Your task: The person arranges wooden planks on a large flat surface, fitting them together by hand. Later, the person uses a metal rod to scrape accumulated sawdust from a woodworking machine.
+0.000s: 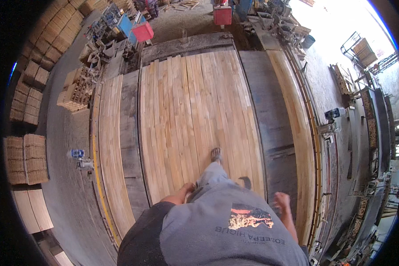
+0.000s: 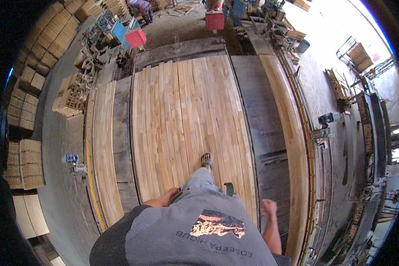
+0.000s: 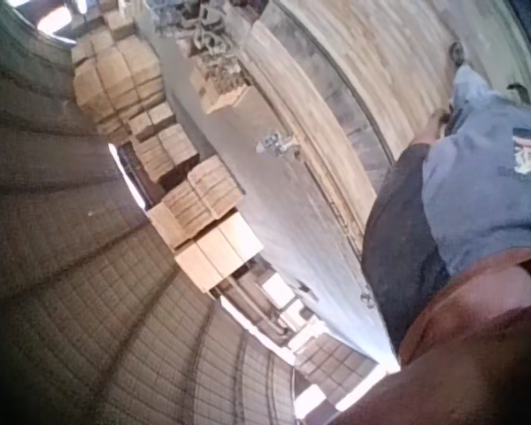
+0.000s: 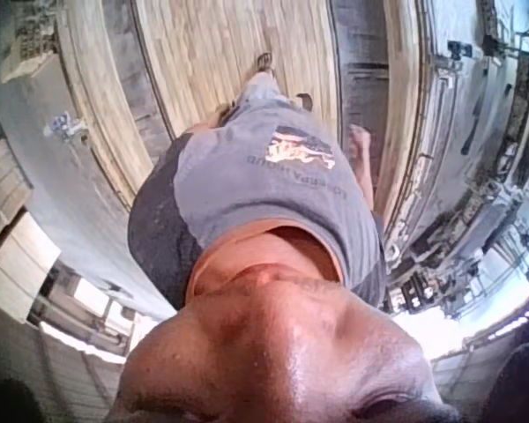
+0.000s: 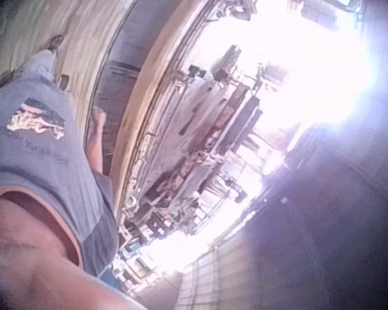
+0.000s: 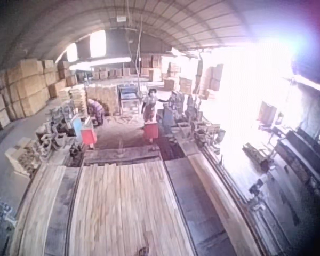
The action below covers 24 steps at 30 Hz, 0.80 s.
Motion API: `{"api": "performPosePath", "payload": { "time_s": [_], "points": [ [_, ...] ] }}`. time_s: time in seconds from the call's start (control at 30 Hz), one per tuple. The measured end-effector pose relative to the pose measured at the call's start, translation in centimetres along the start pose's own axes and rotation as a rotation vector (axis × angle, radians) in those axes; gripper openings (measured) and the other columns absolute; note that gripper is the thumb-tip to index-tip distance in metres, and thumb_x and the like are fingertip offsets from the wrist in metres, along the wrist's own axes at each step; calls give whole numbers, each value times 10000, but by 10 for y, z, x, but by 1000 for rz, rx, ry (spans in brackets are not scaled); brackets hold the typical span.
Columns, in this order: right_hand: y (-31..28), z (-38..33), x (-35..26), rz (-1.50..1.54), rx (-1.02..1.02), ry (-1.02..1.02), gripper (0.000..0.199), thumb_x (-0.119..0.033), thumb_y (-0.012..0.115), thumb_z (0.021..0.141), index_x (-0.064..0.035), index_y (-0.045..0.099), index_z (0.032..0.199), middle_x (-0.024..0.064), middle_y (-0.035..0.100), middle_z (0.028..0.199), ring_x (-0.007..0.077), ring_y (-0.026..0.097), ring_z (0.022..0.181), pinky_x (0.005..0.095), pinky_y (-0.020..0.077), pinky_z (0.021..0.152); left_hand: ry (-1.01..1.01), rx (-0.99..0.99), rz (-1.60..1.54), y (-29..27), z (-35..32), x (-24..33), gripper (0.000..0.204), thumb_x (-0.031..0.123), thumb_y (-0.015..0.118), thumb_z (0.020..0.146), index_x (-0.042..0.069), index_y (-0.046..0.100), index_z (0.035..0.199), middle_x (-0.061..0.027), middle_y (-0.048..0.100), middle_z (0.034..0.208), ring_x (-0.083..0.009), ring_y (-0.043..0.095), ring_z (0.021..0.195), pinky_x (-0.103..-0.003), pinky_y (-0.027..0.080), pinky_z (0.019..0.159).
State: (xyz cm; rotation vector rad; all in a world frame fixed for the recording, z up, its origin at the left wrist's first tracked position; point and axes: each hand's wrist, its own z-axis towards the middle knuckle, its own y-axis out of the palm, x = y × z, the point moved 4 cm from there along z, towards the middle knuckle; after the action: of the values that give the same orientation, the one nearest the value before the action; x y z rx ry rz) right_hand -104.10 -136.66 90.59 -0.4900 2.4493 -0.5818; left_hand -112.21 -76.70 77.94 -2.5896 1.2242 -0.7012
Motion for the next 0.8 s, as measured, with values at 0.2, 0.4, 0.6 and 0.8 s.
{"api": "performPosePath", "payload": {
  "time_s": [0.2, 0.4, 0.6, 0.8],
  "points": [
    [92, 23, -62, -33, -215, 45, 302, -315, 666, 886, -26, 730, 830, 93, 669, 665, 205, 648, 581, 393, 483, 496, 74, 332, -41, -289, 100, 132, 389, 384, 512, 950, 38, 688, 980, -176, 710, 856, -324, 703, 818, -458, 547, 694],
    [86, 124, -87, 128, -165, 491, 277, -291, 664, 884, -38, 708, 779, 94, 643, 653, 227, 644, 597, 390, 468, 501, 146, 551, -454, -457, 222, 157, 361, 389, 533, 931, 99, 708, 1058, -184, 707, 1032, -362, 668, 998, -448, 523, 855],
    [65, 302, -317, 453, -173, 351, 254, -277, 615, 903, -54, 660, 790, 110, 661, 751, 254, 639, 612, 395, 463, 496, -62, 344, -224, -530, 267, 189, 319, 396, 563, 898, 120, 712, 956, -111, 707, 867, -256, 670, 840, -420, 517, 744],
    [64, 544, -680, -590, -124, -234, 242, -361, 726, 809, -122, 745, 842, 84, 711, 761, 190, 643, 629, 354, 526, 614, -124, 314, -260, -635, 245, 239, 319, 298, 527, 884, 46, 708, 807, -97, 689, 730, -230, 673, 663, -390, 527, 633]
  ]
}}
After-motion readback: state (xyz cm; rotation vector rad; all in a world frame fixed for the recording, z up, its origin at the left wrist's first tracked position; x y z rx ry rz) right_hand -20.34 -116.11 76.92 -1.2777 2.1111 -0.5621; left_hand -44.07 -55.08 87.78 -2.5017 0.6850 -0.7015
